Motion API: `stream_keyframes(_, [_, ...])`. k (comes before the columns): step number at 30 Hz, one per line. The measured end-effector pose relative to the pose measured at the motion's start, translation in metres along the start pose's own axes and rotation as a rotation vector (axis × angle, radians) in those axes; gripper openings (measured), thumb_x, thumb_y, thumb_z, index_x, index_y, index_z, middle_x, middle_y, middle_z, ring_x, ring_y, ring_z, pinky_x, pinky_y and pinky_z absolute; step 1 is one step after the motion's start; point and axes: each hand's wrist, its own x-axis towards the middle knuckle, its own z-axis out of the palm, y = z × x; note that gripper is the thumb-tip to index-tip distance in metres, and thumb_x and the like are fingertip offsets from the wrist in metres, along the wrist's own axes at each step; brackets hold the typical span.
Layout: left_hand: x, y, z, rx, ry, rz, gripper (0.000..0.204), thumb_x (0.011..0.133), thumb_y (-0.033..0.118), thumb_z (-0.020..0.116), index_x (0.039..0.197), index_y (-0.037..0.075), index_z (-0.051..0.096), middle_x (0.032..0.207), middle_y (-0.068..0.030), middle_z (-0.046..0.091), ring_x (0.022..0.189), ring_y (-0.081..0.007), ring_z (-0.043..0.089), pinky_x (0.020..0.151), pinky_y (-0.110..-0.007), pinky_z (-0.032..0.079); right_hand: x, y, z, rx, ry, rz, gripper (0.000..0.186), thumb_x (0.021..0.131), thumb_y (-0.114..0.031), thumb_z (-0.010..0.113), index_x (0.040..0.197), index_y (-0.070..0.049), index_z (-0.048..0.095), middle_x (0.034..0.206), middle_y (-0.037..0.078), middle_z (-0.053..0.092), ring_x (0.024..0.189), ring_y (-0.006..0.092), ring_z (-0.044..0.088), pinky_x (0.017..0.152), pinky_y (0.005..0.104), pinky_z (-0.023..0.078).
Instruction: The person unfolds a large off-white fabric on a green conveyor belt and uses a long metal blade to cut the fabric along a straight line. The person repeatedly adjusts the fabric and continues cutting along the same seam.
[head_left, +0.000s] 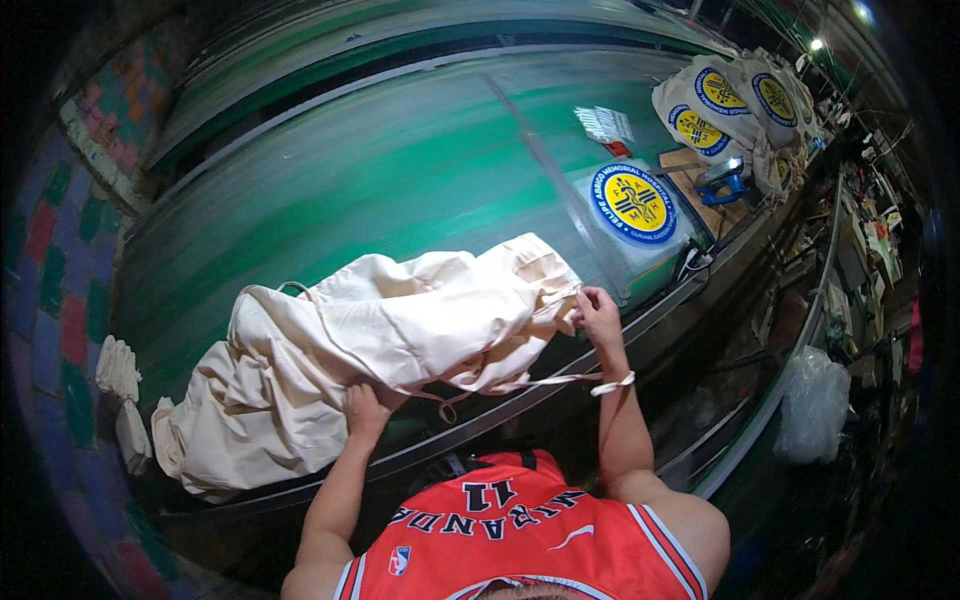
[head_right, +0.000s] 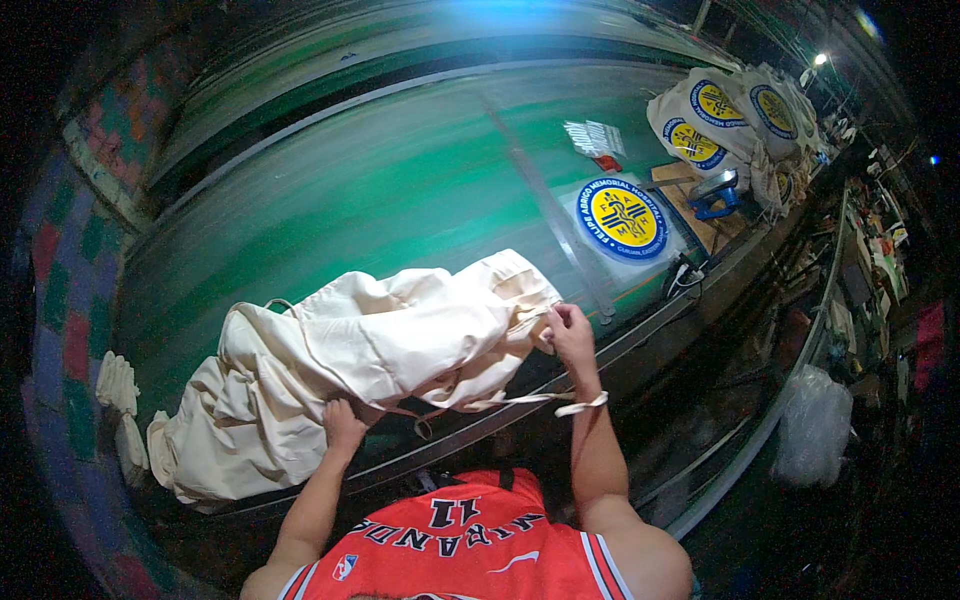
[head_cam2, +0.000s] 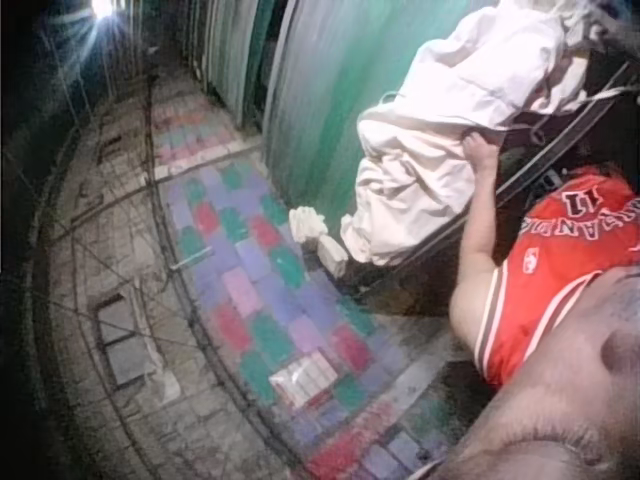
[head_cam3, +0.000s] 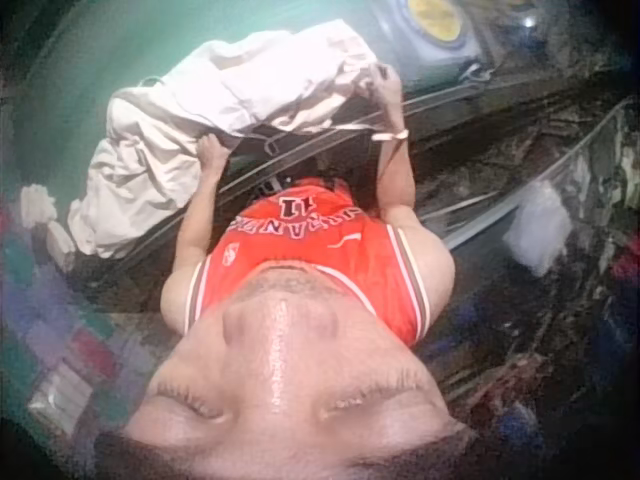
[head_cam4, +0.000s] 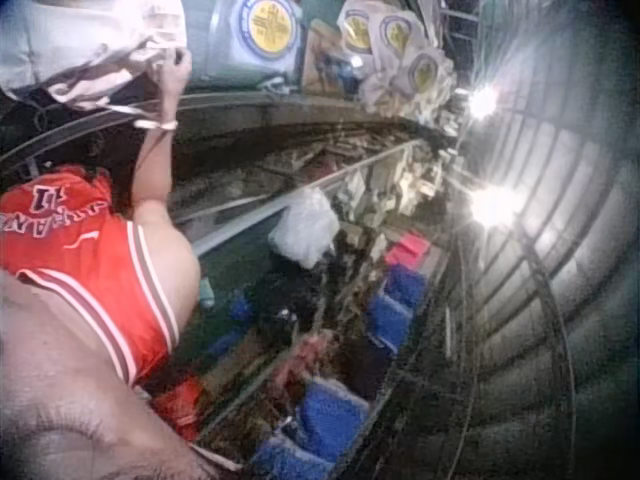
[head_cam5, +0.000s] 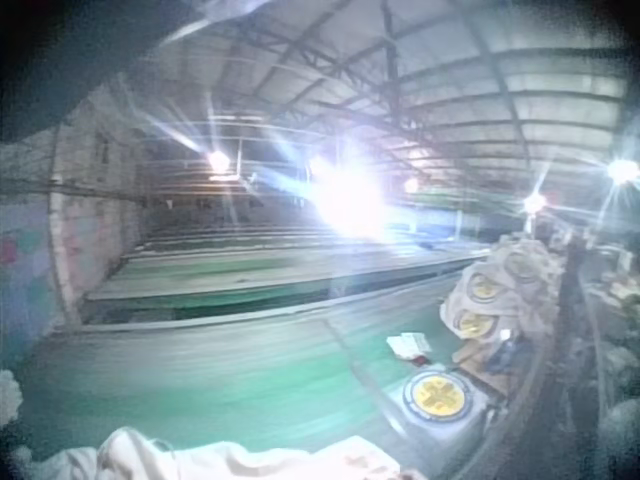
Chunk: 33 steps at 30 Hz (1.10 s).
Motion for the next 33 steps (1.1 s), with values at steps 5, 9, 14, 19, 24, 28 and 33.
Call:
stream_keyframes(5, [0.021, 0.031, -0.022, 0.116, -0.257, -0.200, 0.039, 0.084, 0.031, 0.064, 0.097, -0.006, 0.066, 0.104, -0.0251, 0.063, 0.105, -0.0408, 0.059, 0.094, -0.051, 0.045, 0.040, 0.063, -0.106, -0.597, 0.039, -0.123, 0.022, 0.091, -0.022, 0.066, 0.092, -0.001, 0.068, 0.076, 0.009, 0.067, 0.069, 0.0184, 0.065, 0.063, 0.0341, 0.052])
stream_keyframes(9, [0.055, 0.077, -0.052, 0.202, -0.438, -0.263, 0.041, 0.084, 0.037, 0.067, 0.102, 0.001, 0.073, 0.104, -0.0248, 0.070, 0.103, -0.0416, 0.067, 0.088, -0.049, 0.053, 0.084, 0.086, -0.118, -0.665, 0.091, -0.326, 0.021, 0.089, -0.021, 0.065, 0.094, 0.000, 0.070, 0.084, 0.017, 0.068, 0.079, 0.0332, 0.067, 0.074, 0.0440, 0.052])
stream_keyframes(14, [0.087, 0.132, -0.077, 0.327, -0.589, -0.273, 0.036, 0.084, 0.033, 0.066, 0.103, 0.003, 0.074, 0.109, -0.0212, 0.071, 0.106, -0.0358, 0.068, 0.090, -0.046, 0.054, 0.153, 0.090, -0.095, -0.850, 0.257, -0.375, 0.027, 0.085, -0.019, 0.071, 0.104, 0.001, 0.069, 0.105, 0.020, 0.065, 0.103, 0.0385, 0.060, 0.090, 0.0454, 0.047])
stream_keyframes(19, [0.088, 0.147, -0.078, 0.175, -0.382, -0.329, 0.032, 0.086, 0.024, 0.067, 0.107, 0.000, 0.069, 0.107, -0.0216, 0.067, 0.103, -0.0395, 0.066, 0.087, -0.049, 0.053, 0.181, 0.085, -0.084, -0.964, 0.207, -0.183, 0.039, 0.082, -0.021, 0.076, 0.111, 0.001, 0.065, 0.116, 0.024, 0.060, 0.113, 0.0402, 0.055, 0.097, 0.0464, 0.045])
stream_keyframes(24, [0.081, 0.136, -0.055, -0.008, -0.027, -0.234, 0.037, 0.092, 0.025, 0.064, 0.115, -0.002, 0.055, 0.109, -0.0233, 0.055, 0.101, -0.0427, 0.061, 0.084, -0.051, 0.051, 0.194, 0.081, -0.087, -0.961, 0.118, -0.064, 0.049, 0.081, -0.023, 0.078, 0.116, 0.006, 0.059, 0.119, 0.026, 0.058, 0.117, 0.0430, 0.053, 0.099, 0.0490, 0.045])
stream_keyframes(28, [0.081, 0.124, -0.036, -0.071, -0.080, -0.245, 0.043, 0.092, 0.027, 0.065, 0.120, -0.002, 0.052, 0.112, -0.0257, 0.054, 0.102, -0.0450, 0.059, 0.086, -0.052, 0.049, 0.208, 0.082, -0.087, -1.064, 0.084, -0.103, 0.048, 0.080, -0.018, 0.076, 0.117, 0.006, 0.059, 0.120, 0.026, 0.058, 0.115, 0.0438, 0.054, 0.099, 0.0505, 0.046])
stream_keyframes(33, [0.078, 0.111, -0.022, -0.125, -0.105, -0.227, 0.044, 0.092, 0.028, 0.065, 0.120, -0.003, 0.053, 0.114, -0.0266, 0.053, 0.105, -0.0458, 0.057, 0.089, -0.052, 0.048, 0.212, 0.055, -0.080, -1.009, -0.093, -0.129, 0.049, 0.073, -0.009, 0.077, 0.116, 0.006, 0.059, 0.092, 0.022, 0.067, 0.086, 0.0396, 0.067, 0.082, 0.0516, 0.053])
